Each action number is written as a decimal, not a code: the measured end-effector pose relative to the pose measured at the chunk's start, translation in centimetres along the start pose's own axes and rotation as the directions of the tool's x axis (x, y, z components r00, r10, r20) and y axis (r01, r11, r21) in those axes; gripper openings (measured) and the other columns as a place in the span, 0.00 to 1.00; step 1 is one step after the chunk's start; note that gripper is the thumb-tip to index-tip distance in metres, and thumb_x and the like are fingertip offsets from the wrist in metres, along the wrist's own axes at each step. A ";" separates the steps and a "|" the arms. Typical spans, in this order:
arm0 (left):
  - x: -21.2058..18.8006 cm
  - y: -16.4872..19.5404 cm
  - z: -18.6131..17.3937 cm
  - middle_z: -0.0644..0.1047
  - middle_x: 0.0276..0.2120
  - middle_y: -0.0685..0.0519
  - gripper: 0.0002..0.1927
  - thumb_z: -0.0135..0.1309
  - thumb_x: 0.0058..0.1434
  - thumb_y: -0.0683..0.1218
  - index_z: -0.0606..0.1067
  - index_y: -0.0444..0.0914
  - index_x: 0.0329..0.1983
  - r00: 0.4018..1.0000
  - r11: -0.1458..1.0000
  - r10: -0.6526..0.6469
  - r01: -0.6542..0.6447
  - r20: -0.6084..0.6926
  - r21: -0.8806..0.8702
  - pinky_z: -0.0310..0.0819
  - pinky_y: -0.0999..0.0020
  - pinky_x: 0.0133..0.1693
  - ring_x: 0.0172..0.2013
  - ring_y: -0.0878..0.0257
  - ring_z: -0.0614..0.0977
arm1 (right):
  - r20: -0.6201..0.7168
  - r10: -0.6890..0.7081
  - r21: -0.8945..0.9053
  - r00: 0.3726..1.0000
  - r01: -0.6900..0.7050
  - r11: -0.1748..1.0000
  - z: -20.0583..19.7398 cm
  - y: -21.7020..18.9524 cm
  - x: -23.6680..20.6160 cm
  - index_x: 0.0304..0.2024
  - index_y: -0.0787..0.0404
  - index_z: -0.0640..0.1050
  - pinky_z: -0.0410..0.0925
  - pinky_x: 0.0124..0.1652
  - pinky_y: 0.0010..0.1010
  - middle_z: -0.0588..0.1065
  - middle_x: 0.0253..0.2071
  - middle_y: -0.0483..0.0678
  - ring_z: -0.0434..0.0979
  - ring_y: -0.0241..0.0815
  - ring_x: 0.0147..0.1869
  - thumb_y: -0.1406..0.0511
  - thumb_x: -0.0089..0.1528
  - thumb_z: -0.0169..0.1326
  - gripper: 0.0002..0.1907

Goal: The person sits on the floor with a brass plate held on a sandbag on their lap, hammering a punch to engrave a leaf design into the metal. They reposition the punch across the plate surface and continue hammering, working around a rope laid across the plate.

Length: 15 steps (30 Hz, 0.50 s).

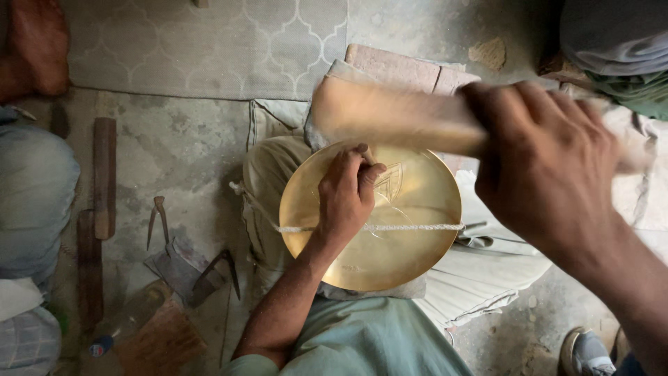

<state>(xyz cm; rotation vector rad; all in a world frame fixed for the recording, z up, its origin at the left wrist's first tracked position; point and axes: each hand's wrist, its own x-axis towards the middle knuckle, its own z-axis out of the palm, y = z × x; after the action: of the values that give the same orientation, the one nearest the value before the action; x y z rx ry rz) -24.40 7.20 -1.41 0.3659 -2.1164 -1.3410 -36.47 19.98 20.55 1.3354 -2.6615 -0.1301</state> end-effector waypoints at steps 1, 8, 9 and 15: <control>-0.1 0.0 0.0 0.76 0.35 0.47 0.11 0.59 0.70 0.46 0.70 0.35 0.43 1.000 0.999 0.011 -0.012 -0.004 -0.039 0.74 0.56 0.38 0.36 0.49 0.80 | 0.021 0.070 0.166 0.997 -0.072 0.983 0.2 -0.1 0.1 0.58 0.64 0.77 0.72 0.42 0.41 0.79 0.43 0.55 0.80 0.50 0.41 0.72 0.58 0.55 0.23; 0.1 0.1 -0.1 0.77 0.34 0.48 0.11 0.60 0.70 0.47 0.71 0.36 0.43 1.000 1.000 -0.003 0.003 0.025 0.007 0.74 0.56 0.38 0.35 0.51 0.80 | -0.099 -0.113 -0.107 0.989 0.102 0.989 1.2 -0.2 0.1 0.50 0.58 0.78 0.71 0.41 0.43 0.80 0.38 0.50 0.81 0.47 0.39 0.72 0.62 0.56 0.14; 0.1 0.1 -0.2 0.77 0.34 0.47 0.12 0.60 0.70 0.47 0.71 0.35 0.45 1.000 1.000 0.000 0.000 0.024 0.002 0.74 0.56 0.38 0.36 0.50 0.80 | -0.059 -0.024 0.017 0.998 0.025 1.000 1.4 -0.2 0.1 0.52 0.61 0.78 0.71 0.43 0.43 0.80 0.41 0.53 0.80 0.50 0.41 0.73 0.60 0.55 0.17; 0.1 0.2 -0.3 0.77 0.34 0.47 0.14 0.58 0.70 0.48 0.72 0.33 0.48 0.998 0.999 -0.036 0.038 0.046 -0.030 0.75 0.57 0.38 0.36 0.50 0.81 | -0.016 -0.068 -0.149 0.998 0.065 0.987 1.0 0.5 0.0 0.50 0.54 0.83 0.67 0.47 0.44 0.80 0.41 0.48 0.78 0.46 0.38 0.70 0.64 0.56 0.13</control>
<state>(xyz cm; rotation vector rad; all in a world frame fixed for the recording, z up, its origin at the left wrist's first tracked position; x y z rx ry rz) -24.31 7.05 -1.13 0.3668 -2.1332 -1.4143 -37.08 20.27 19.63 1.3703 -2.5346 -0.3147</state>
